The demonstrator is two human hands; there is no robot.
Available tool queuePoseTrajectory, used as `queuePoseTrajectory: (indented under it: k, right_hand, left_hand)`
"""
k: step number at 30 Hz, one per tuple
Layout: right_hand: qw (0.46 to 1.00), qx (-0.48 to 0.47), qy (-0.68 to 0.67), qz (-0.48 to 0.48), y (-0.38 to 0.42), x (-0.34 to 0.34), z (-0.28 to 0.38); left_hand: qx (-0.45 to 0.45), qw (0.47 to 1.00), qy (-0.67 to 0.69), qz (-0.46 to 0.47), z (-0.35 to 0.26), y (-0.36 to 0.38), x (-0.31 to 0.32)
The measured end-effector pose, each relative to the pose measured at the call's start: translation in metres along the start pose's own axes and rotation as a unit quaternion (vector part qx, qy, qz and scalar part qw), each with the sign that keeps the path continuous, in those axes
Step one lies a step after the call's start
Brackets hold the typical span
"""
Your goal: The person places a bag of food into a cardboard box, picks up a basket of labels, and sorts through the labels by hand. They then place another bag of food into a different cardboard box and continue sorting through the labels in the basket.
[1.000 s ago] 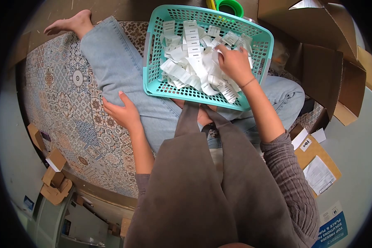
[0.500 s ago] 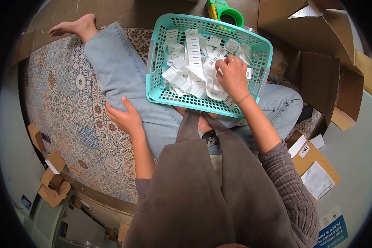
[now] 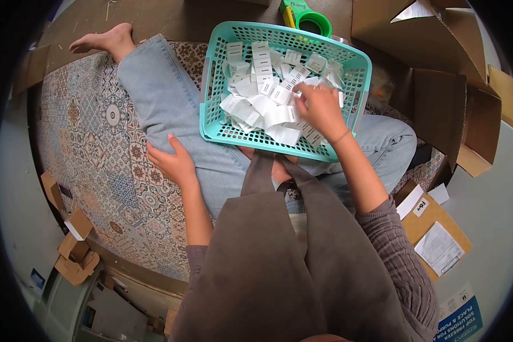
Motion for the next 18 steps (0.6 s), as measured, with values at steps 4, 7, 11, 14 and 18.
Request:
queuePoseTrajectory:
  k: [4,7,11,14,18]
  right_hand:
    - [0.999,0.046,0.027,-0.012,-0.047,0.018,-0.017]
    - [0.998,0.061,0.008,-0.034,-0.074,0.024,-0.011]
    - [0.997,0.054,0.019,-0.042,-0.085,0.042,-0.009]
    - [0.997,0.063,0.007,-0.051,-0.084,0.046,-0.011]
    - [0.992,0.040,0.042,-0.108,-0.074,0.039,-0.010]
  left_hand:
    - [-0.016,1.000,0.001,0.009,-0.002,0.000,-0.001]
    - [-0.015,1.000,0.002,0.008,-0.002,0.000,0.000]
    - [0.002,1.000,-0.001,0.003,-0.002,0.000,-0.001]
    - [0.003,1.000,0.008,0.007,-0.003,0.000,-0.001]
    - [0.009,1.000,0.005,0.004,-0.001,0.000,-0.001]
Point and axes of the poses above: each hand's wrist, its own y-axis away from the middle knuckle, its own x-axis out of the palm, z = x × y, the point moved 3 cm from there along -y, towards the middle knuckle, and after that the axes turned 5 degrees about y, right-handed, at the moved point
